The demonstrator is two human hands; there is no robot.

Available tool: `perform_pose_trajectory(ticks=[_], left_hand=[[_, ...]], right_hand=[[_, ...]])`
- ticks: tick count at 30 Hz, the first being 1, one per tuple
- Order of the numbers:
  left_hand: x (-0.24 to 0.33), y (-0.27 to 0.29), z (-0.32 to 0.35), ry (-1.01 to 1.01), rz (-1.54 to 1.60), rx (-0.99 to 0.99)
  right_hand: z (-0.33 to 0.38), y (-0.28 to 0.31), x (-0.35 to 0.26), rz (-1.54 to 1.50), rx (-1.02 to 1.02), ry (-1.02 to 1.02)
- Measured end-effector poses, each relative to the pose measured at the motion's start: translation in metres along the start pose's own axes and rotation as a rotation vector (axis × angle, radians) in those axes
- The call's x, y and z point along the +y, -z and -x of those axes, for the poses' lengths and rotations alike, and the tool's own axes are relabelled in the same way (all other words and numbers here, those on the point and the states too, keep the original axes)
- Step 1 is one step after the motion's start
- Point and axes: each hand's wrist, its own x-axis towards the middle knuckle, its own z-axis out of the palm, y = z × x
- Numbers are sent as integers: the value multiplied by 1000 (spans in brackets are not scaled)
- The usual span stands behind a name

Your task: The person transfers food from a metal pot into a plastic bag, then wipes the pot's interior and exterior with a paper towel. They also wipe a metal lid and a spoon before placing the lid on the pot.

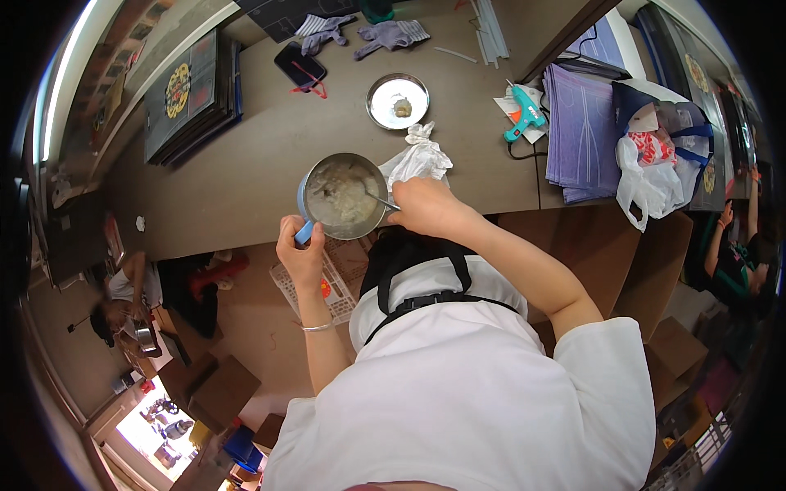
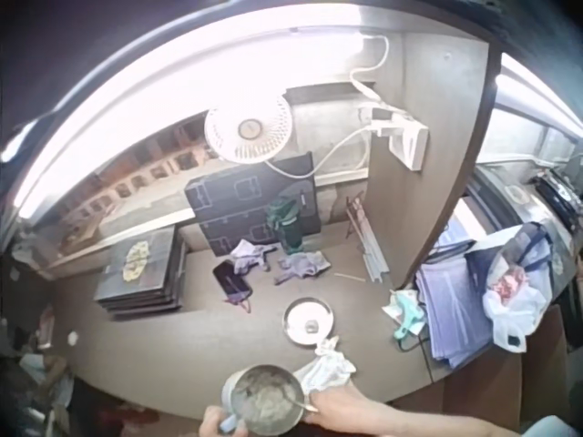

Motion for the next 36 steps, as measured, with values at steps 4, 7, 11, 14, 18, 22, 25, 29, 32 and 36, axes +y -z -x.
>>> perform_pose_trajectory(ticks=[4,7,11,14,18,22,25,29,32,36], left_hand=[[7,3,0,-28,-35,6],[4,3,-1,-52,15,-9],[7,2,-2,-28,96,-54],[12,-1,-2,22,159,-55],[5,0,-2,42,152,-21],[6,-1,-5,42,126,-63],[8,-3,-6,62,137,-83],[1,-6,-12,64,145,-94],[3,-10,-16,32,148,-118],[15,-17,-25,-44,155,-107]], right_hand=[[13,12,-15,27,175,17],[15,24,-32,9,365,53],[-2,9,-39,-7,546,225],[9,0,-47,2,431,378],[31,21,-26,105,242,374],[14,16,-19,16,497,348],[4,-6,-15,14,542,337],[26,-4,-6,-11,377,386],[22,12,-7,-2,545,337],[7,14,-2,102,673,260]])
